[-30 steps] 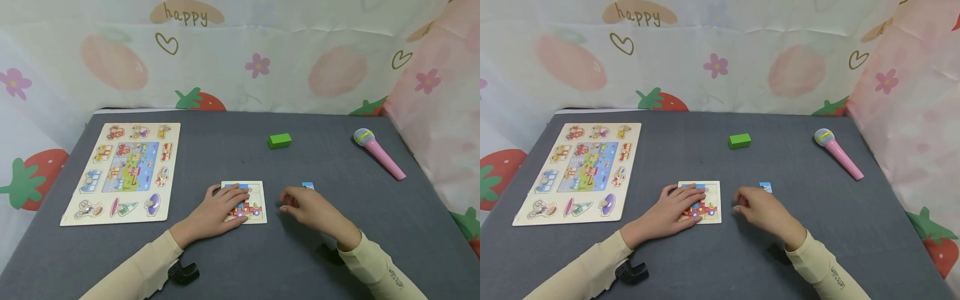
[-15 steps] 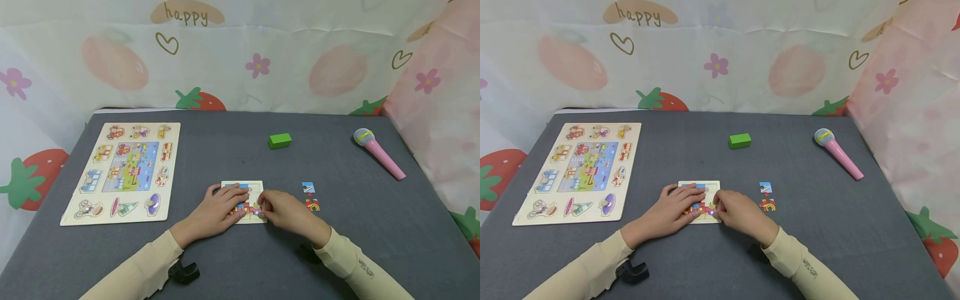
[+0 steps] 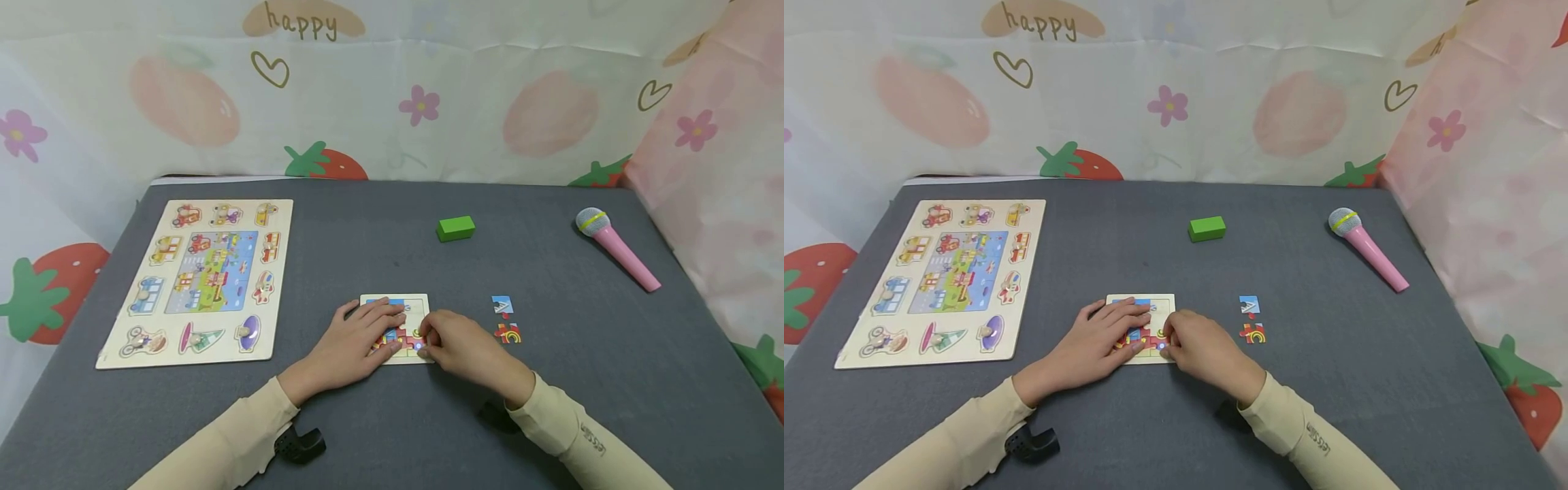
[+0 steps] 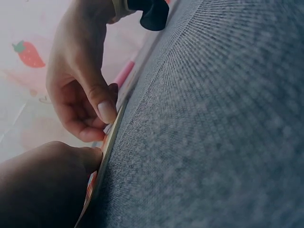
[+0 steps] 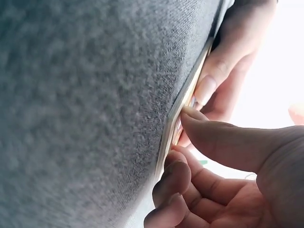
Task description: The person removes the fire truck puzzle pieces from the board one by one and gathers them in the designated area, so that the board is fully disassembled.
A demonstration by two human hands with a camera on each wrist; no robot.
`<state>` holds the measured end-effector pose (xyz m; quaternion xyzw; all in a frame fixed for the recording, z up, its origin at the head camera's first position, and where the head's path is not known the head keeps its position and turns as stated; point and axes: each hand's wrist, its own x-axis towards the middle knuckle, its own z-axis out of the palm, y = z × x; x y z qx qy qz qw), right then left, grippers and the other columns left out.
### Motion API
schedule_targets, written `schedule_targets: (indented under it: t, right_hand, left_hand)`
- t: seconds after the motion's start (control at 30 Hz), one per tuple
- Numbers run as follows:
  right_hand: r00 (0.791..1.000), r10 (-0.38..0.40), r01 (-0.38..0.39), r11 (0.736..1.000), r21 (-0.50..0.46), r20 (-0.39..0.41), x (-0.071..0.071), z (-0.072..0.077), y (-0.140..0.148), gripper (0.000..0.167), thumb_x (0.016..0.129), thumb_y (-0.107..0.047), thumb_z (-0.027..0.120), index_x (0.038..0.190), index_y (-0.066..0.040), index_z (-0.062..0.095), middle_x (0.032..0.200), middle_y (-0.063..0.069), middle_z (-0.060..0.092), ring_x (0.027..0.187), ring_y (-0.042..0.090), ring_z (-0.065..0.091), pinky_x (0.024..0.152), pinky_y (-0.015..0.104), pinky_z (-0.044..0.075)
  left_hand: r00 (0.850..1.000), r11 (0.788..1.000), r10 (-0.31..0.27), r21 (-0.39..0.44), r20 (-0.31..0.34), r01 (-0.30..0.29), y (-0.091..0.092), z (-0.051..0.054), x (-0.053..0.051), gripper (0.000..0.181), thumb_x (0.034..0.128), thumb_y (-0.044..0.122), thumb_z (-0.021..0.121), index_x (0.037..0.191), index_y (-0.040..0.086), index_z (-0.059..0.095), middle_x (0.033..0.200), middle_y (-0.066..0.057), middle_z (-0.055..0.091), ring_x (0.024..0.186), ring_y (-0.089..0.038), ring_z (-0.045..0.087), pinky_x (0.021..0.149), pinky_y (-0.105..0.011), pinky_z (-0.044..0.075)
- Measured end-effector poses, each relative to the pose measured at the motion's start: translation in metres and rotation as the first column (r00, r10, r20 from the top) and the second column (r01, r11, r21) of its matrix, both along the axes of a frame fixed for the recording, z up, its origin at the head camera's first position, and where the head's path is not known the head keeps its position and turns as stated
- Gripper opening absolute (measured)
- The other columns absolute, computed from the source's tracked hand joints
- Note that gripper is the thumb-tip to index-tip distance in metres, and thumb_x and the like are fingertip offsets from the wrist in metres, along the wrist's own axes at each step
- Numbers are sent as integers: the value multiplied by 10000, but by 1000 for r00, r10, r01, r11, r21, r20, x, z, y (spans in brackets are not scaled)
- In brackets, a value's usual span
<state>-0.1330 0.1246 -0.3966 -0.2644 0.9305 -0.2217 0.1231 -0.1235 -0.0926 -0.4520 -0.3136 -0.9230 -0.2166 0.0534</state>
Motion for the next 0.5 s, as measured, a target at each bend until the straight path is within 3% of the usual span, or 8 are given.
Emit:
schedule_targets:
  t: [0.23,0.5]
  right_hand:
    - [999,-39,38,998,-46,-5,1,-1,-2,142,840,-108,733,892,-84,603,796,-17,536,653,86,478,598,235,418]
    - [998,-53,57,988,-142,32,-3,-2,-1,111,876,-80,687,832,-98,587,706,-33,555,580,70,480,534,229,412]
  left_hand:
    - [1000,1000,-2,9,0,2,0,0,0,433,986,407,490,1359,195,543,1451,53,457,1405,-153,320,1098,-545,209]
    - [1000,1000,-13,-4,-18,13,-1,0,0,436,989,405,481,1363,190,541,1441,43,470,1403,-157,325,1087,-547,223]
